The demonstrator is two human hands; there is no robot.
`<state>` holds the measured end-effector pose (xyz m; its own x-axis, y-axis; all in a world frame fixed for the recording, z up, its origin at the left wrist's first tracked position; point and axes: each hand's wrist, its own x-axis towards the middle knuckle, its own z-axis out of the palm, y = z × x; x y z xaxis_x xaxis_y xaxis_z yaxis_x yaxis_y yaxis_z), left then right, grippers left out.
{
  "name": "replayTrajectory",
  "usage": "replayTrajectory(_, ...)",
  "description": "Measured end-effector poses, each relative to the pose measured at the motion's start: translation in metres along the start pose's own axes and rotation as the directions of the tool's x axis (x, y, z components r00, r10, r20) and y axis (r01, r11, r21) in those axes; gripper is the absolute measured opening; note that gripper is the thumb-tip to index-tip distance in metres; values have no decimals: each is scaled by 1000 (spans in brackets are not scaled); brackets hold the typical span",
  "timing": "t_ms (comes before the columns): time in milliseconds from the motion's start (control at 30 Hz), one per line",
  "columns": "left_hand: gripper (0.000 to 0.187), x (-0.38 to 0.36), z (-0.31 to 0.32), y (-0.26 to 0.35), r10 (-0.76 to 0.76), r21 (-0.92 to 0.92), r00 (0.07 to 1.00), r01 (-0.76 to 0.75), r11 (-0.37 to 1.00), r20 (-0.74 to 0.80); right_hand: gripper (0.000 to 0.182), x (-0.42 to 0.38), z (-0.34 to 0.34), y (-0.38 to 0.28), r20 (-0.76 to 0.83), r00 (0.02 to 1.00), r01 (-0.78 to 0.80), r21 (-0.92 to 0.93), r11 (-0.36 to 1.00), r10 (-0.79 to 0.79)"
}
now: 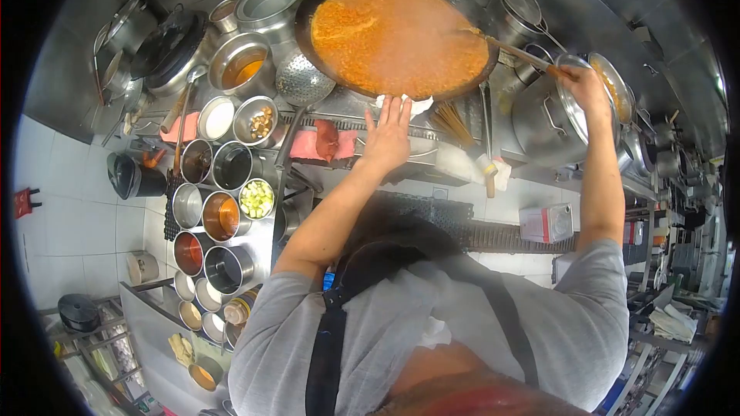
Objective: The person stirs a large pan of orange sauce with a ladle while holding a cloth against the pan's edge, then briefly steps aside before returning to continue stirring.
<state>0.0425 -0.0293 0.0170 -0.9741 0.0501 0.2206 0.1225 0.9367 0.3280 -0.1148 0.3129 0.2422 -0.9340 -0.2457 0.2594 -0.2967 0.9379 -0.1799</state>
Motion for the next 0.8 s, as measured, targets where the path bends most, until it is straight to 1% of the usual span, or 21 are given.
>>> replayTrajectory(33,88,0,0,0,3,0,1000,-3,1000,-7,35,-14,-12,0,9,1000,9,31,999,-10)
replayTrajectory(167,90,0,1,-1,15,-4,1000,-15,1000,-16,35,-55,-30,2,27,1000,-17,43,999,16)
replayTrajectory(233,90,0,0,0,9,-8,1000,-9,1000,-5,35,-73,-35,-11,46,999,-2,57,998,-1)
replayTrajectory(300,91,0,-2,1,0,-9,1000,0,1000,3,34,-84,-37,-28,167,984,-75,88,993,59)
replayTrajectory(333,90,0,-3,1,-1,-13,1000,1,1000,9,35,-85,-29,-21,200,976,-108,99,989,87)
replayTrajectory(367,90,0,-3,1,-2,-17,1000,2,1000,15,35,-86,-20,-21,202,976,-107,101,989,85)
replayTrajectory(433,90,-1,-3,1,-5,-10,1000,5,1000,16,37,-88,-8,-25,173,982,28,243,970,-72)
replayTrajectory(500,90,-1,-2,1,-10,-5,1000,10,1000,13,39,-86,3,-40,195,978,26,259,966,-79)
replayTrajectory(567,89,0,-1,1,-13,-10,1000,13,1000,15,39,-78,25,-47,183,974,66,335,940,-133)
replayTrajectory(600,89,1,0,0,-21,-9,1000,22,1000,10,40,-73,27,-59,253,963,10,305,952,-91)
replayTrajectory(633,88,0,1,-1,-11,-5,1000,11,1000,6,40,-69,35,-67,255,962,20,306,952,-102)
replayTrajectory(700,87,0,0,-2,-13,0,1000,13,1000,-2,41,-58,58,-77,203,965,94,333,938,-168)
replayTrajectory(767,85,0,-3,-1,-9,-19,999,10,1000,31,42,-45,78,-88,228,958,89,346,934,-176)
replayTrajectory(800,85,0,-2,-1,-18,-17,999,18,1000,31,41,-39,91,-91,192,959,130,350,928,-207)
